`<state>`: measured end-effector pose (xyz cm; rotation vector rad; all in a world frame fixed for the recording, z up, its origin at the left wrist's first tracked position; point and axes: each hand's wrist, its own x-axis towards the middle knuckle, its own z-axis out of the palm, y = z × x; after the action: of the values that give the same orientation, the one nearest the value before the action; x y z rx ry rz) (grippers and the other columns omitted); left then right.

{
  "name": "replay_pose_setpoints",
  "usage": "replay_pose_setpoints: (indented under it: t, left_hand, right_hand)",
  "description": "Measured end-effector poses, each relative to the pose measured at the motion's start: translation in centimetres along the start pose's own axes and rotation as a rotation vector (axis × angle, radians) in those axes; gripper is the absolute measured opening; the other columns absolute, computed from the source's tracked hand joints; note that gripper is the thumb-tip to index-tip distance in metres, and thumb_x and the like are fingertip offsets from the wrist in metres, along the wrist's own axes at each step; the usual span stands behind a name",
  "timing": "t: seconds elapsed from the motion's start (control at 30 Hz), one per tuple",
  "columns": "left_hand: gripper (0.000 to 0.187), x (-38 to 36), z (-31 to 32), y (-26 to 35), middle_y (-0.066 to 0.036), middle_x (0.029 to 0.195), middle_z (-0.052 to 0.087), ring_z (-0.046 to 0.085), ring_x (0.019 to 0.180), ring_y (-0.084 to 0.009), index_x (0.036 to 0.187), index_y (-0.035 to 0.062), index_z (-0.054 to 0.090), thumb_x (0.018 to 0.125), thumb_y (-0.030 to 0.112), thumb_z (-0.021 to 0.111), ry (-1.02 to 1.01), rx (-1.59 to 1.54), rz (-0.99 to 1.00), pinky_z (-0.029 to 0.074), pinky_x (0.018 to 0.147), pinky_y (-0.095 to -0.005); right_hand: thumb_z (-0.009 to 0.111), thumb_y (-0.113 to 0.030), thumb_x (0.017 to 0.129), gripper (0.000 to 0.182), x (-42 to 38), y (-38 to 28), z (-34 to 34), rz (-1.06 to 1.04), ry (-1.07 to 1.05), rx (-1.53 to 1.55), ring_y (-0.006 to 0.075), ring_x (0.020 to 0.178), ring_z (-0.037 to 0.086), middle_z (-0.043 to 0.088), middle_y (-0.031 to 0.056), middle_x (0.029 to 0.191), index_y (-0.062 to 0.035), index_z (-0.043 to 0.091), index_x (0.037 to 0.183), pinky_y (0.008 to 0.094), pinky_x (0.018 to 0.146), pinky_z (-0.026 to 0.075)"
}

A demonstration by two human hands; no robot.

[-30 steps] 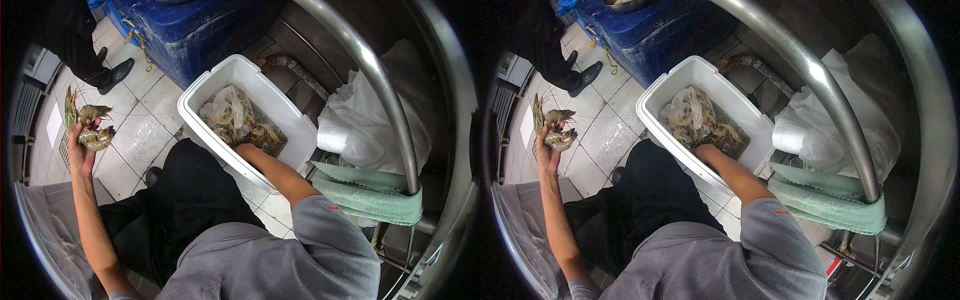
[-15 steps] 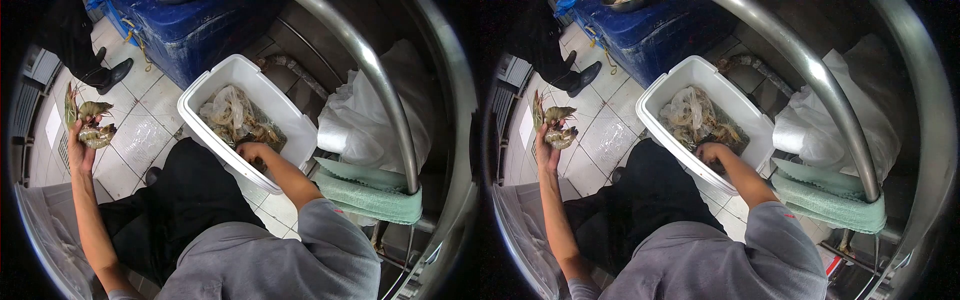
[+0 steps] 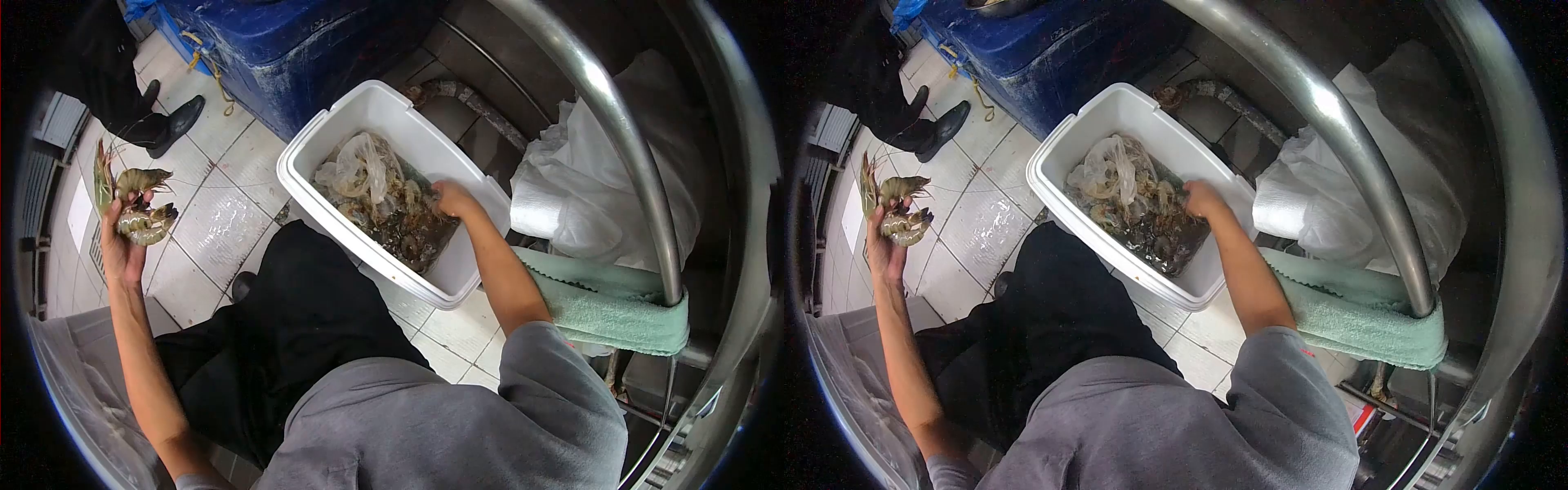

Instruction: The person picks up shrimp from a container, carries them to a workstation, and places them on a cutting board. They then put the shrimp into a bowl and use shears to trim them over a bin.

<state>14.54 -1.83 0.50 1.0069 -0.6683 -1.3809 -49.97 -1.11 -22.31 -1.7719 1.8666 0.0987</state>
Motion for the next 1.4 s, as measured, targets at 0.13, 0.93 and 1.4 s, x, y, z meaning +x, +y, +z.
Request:
replay_pose_setpoints:
  t: [0.13, 0.93, 1.4]
  left_hand:
    - [0.039, 0.3, -0.4, -0.2, -0.009, 0.101, 0.064, 0.064, 0.109, -0.0308, 0.125, 0.0004, 0.053, 0.094, 0.022, 0.064, -0.021, -0.002, -0.005, 0.055, 0.088, -0.0489]
    - [0.034, -0.6, 0.5, 0.3, -0.007, 0.1, 0.064, 0.064, 0.105, -0.0297, 0.119, 0.0027, 0.055, 0.092, 0.021, 0.065, 0.018, -0.022, -0.008, 0.054, 0.088, -0.0467]
    - [0.034, -1.3, 2.6, 0.3, -0.007, 0.098, 0.063, 0.065, 0.102, -0.0282, 0.119, 0.0034, 0.054, 0.093, 0.021, 0.065, 0.044, 0.017, 0.001, 0.057, 0.08, -0.0434]
  right_hand:
    - [0.069, -0.011, 0.076, 0.026, -1.9, -3.5, 3.8, -0.27, -0.197, -0.058, 0.028, 0.087, 0.07, 0.073, 0.0112, 0.092, -0.0158, 0.075, 0.101, 0.0405, 0.079, 0.054]
    - [0.077, -0.027, 0.077, 0.049, 4.2, -14.8, 6.1, -0.141, 0.085, 0.035, 0.0362, 0.096, 0.067, 0.07, 0.016, 0.099, -0.0059, 0.057, 0.117, 0.0443, 0.083, 0.054]
    - [0.075, -0.011, 0.072, 0.056, 3.7, -11.6, 5.9, -0.066, -0.075, 0.318, 0.0311, 0.096, 0.066, 0.063, 0.018, 0.111, 0.0006, 0.051, 0.121, 0.0417, 0.08, 0.055]
